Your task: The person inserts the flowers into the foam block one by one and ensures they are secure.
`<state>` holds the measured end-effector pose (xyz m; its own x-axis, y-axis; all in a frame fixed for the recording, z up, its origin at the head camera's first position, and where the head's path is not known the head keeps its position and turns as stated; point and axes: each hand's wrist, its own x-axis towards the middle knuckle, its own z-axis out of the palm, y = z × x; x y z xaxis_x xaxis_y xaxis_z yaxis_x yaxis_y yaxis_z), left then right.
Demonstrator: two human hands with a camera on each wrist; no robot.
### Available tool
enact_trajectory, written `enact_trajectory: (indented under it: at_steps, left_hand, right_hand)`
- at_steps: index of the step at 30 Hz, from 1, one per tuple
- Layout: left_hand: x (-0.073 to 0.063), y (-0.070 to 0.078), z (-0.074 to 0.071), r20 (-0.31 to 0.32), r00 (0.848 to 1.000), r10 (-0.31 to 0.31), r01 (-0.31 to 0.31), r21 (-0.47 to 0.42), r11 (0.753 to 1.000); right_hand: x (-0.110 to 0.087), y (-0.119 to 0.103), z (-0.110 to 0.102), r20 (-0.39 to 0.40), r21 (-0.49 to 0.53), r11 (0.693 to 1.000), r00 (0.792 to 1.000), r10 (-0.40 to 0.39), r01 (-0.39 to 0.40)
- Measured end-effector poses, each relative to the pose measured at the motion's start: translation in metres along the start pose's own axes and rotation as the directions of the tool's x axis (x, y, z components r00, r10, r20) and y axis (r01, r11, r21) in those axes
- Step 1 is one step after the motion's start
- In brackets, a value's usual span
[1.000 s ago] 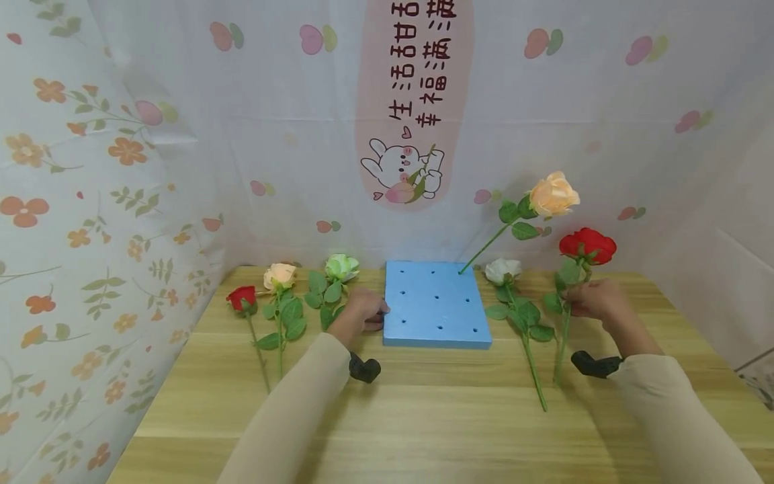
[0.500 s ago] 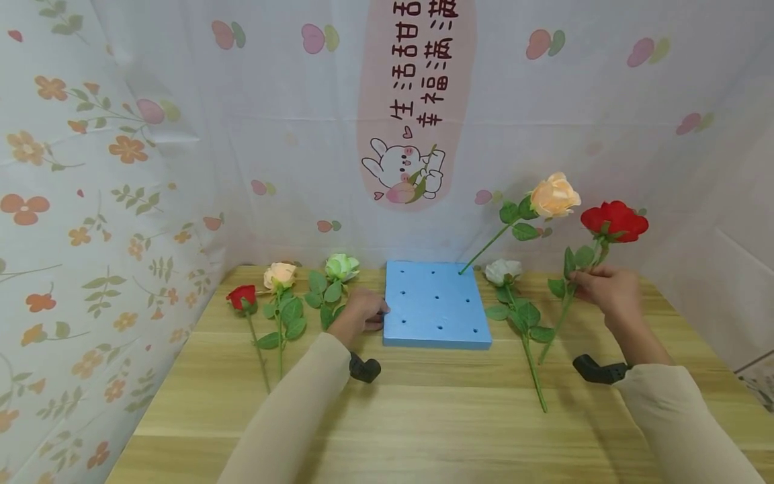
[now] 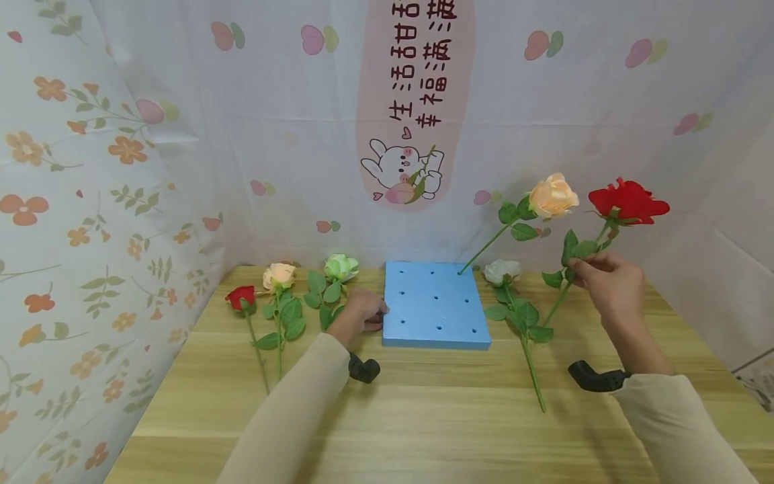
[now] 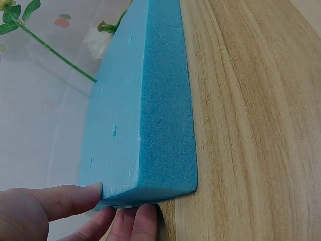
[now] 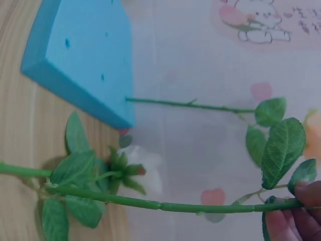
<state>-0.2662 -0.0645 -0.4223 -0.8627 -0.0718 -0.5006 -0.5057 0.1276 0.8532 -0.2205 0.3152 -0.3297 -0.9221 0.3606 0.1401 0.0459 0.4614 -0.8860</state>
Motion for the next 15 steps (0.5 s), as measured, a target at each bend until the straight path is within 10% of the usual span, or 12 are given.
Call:
enact_trajectory:
  at_steps: [15]
  left_hand:
    - [0.004,0.0,0.001,-0.008,1.0,-0.018,0.018,-0.003,1.0]
  right_hand:
    - [-0.018,-0.036,0.012,-0.158,0.047,0.994,0.983,-0.093,0.101]
